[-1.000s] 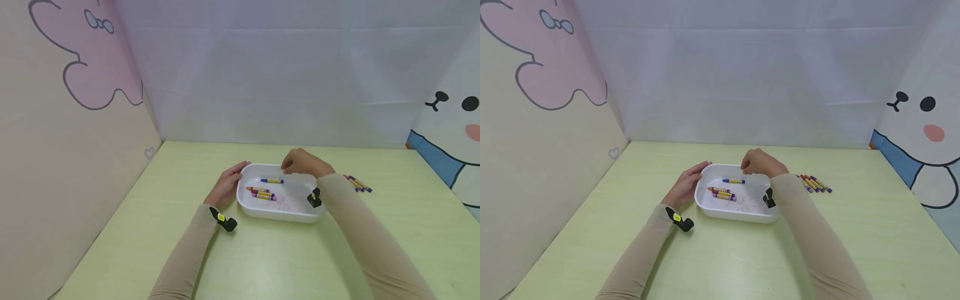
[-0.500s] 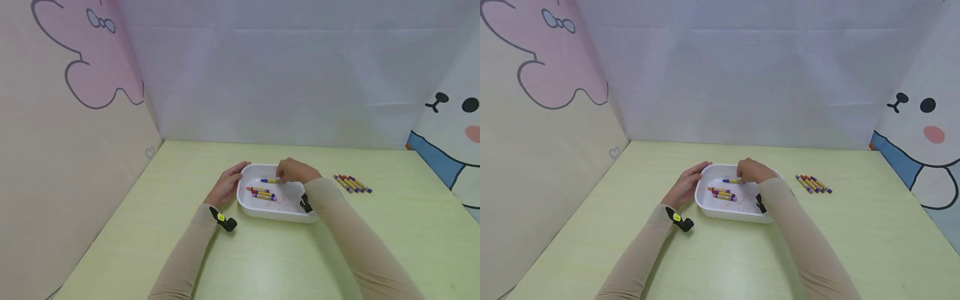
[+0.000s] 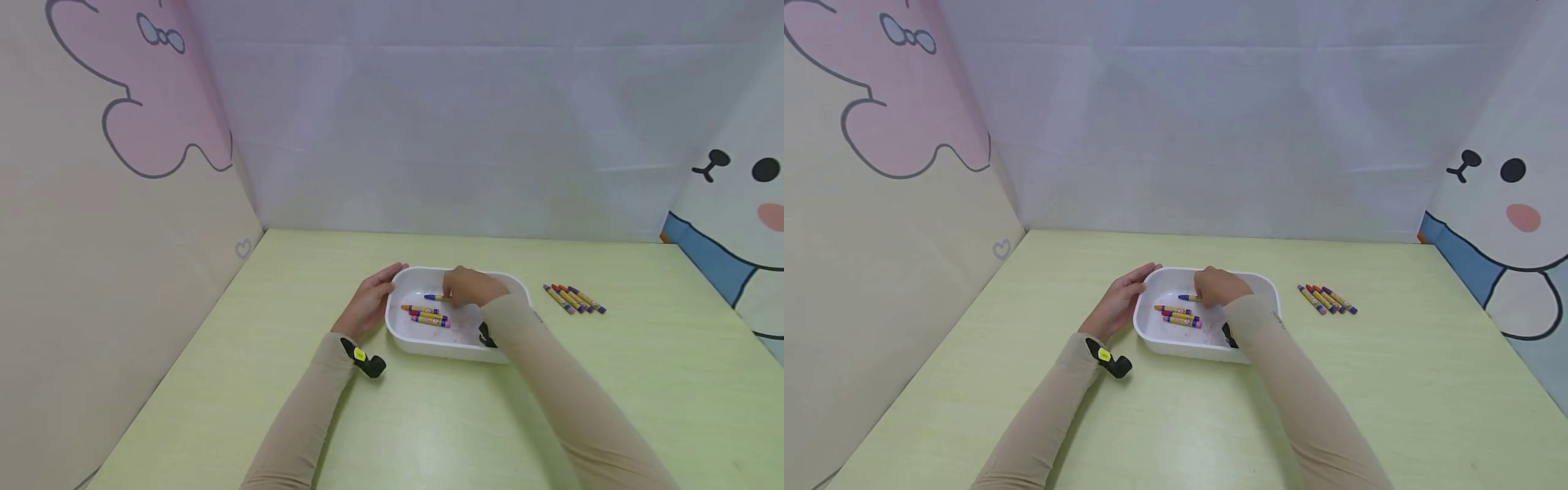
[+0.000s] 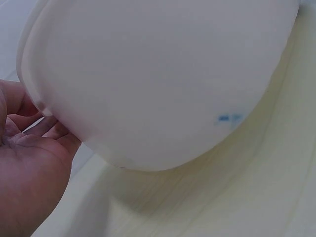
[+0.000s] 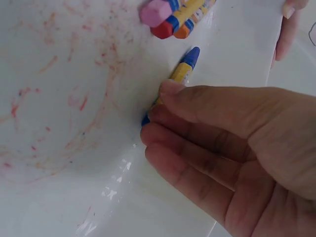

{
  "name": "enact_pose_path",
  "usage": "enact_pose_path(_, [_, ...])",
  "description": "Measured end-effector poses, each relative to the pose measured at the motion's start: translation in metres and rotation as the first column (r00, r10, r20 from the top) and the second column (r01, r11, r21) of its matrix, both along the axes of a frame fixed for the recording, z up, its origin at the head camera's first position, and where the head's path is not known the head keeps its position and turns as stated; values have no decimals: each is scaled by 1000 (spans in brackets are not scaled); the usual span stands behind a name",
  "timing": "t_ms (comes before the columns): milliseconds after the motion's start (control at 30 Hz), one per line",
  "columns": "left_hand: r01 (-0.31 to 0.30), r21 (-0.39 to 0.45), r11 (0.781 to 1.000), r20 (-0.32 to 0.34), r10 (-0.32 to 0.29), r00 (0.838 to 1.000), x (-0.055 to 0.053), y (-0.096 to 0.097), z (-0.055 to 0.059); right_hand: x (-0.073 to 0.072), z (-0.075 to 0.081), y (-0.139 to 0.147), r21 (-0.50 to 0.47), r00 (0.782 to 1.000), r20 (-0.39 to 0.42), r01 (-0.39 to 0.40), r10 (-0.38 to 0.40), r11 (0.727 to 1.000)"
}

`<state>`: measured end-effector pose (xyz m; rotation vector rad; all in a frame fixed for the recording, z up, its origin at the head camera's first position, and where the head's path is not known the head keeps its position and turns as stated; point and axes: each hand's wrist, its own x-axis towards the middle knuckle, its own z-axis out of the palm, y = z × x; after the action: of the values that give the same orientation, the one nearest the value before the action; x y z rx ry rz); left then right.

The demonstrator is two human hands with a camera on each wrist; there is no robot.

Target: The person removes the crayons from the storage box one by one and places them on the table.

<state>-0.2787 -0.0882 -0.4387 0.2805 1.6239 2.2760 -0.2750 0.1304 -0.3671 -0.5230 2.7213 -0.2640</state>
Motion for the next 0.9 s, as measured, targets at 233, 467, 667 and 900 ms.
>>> enact_pose_path(233, [-9, -12, 1000, 9, 9, 1000, 1, 1, 1, -1, -5, -5, 61, 998, -61, -10, 14, 998])
enact_pose_path(467, [-21, -26, 999, 5, 21, 1000, 0, 2, 2, 0, -4, -5, 84, 994, -95, -37, 45, 996])
enact_pose_path(667, [-19, -20, 1000, -2, 19, 1000, 1, 2, 1, -2, -5, -3, 80, 994, -92, -43, 51, 996])
enact_pose_path(900, [-16, -7, 1000, -6, 15, 1000, 1, 1, 0, -4, -5, -3, 92, 1000, -18, -8, 9, 996])
